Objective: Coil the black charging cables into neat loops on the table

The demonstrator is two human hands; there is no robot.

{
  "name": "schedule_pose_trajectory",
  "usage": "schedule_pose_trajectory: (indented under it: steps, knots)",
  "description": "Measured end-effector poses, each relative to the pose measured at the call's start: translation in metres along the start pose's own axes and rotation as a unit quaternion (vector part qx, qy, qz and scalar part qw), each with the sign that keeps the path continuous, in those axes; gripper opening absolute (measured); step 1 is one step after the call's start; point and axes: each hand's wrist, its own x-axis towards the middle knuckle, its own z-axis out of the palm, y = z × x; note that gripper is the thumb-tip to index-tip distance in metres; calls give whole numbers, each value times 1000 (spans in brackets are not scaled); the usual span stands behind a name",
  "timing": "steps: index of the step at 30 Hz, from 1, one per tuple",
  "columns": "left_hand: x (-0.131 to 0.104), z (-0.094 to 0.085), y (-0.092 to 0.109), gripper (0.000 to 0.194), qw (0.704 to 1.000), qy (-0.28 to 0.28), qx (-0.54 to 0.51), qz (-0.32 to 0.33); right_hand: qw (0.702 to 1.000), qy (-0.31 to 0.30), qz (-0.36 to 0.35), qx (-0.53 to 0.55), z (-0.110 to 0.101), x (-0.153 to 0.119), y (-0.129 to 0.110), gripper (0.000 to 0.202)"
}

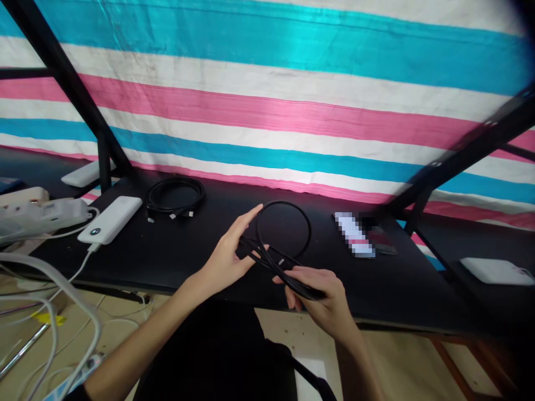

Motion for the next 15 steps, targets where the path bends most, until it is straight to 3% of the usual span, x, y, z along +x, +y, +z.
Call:
schedule_pose_trajectory:
  steps: [5,8,10,15]
  knots:
    - [1,1,5,13,1000,8,3,-4,999,44,24,11,-1,5,0,21]
    - [2,3,5,15,1000,-21,-17,-5,988,139,57,-30,-4,10,2,16]
    - [4,4,7,19,999,-15,-20,-41,974,199,98,-56,-5,13,4,21]
    - [12,2,15,26,984,3,-83,-160,954,262,139,-32,-5,23,9,8]
